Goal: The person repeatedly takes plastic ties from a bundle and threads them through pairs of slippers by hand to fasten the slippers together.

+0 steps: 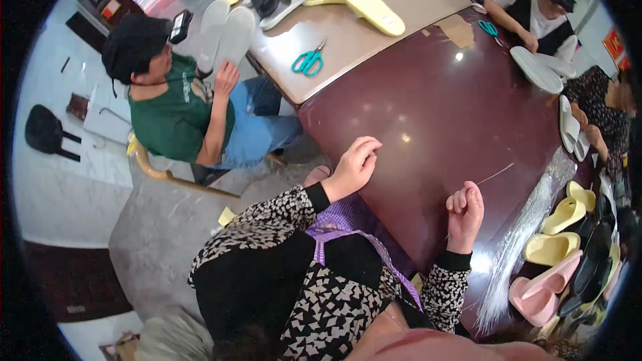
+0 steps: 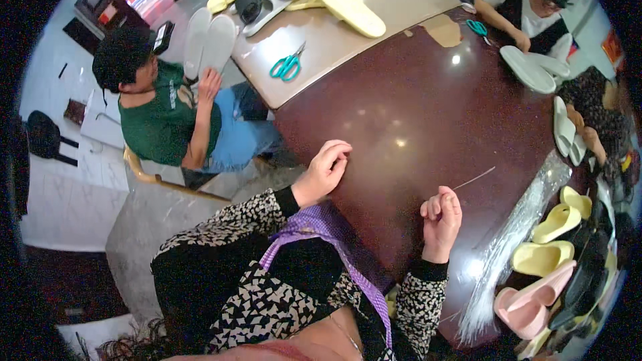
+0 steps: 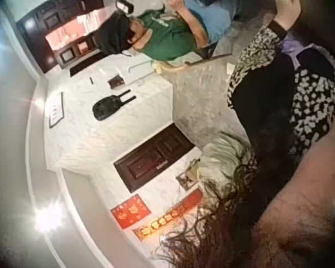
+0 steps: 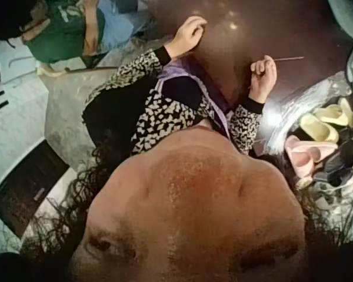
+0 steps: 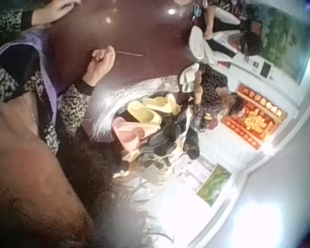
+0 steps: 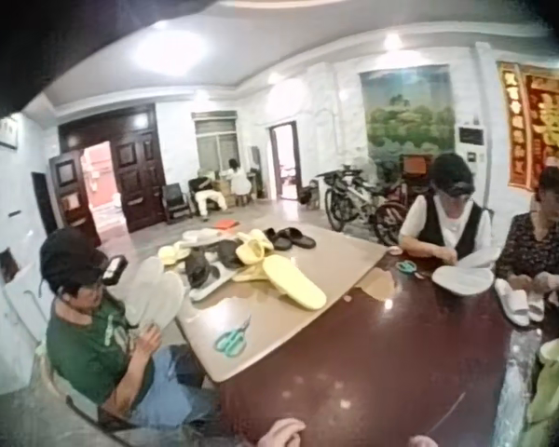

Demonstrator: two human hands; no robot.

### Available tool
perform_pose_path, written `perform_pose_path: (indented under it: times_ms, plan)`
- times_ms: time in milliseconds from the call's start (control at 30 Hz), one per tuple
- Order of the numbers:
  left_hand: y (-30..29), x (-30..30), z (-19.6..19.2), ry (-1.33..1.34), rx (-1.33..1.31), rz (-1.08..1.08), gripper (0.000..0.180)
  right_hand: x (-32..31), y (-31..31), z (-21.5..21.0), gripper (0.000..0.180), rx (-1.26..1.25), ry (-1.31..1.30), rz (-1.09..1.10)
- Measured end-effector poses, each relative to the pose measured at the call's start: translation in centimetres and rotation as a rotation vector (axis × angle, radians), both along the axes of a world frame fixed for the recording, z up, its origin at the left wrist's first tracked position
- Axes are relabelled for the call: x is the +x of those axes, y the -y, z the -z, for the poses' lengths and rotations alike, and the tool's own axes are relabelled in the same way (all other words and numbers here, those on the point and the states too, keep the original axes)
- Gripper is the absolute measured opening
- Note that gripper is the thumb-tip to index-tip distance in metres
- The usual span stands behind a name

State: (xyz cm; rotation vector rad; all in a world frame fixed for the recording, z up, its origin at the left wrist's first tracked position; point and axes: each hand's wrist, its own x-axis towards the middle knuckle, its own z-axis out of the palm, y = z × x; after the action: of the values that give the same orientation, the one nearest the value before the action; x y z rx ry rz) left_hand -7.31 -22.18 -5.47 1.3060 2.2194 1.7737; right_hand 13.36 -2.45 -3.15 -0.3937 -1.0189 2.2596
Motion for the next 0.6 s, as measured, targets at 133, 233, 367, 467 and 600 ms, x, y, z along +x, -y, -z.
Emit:
perform_pose_path:
  times_ms: [133,233,367,467,600]
  plan:
    - [-0.5,0.4,0.6,-0.138,0.014,-0.015,0.026,-0.1,-0.6,0.4,0.023,-0.001,0.021,0.009]
    - [-0.4,0.5,0.5,-0.24,-0.011,-0.024,0.023,-0.1,-0.7,0.4,0.023,0.0,0.022,-0.014]
    - [-0.6,0.8,0.3,-0.266,-0.02,-0.036,0.026,0.2,-0.9,0.8,0.024,0.002,0.013,-0.018]
    - [-1.0,0.6,0.1,-0.288,-0.039,-0.029,0.026,0.3,-1.2,0.8,0.024,0.001,0.004,-0.015]
    - [-1.3,0.7,-0.5,-0.332,-0.045,-0.042,0.027,0.1,-1.7,0.4,0.023,-0.004,-0.003,-0.005]
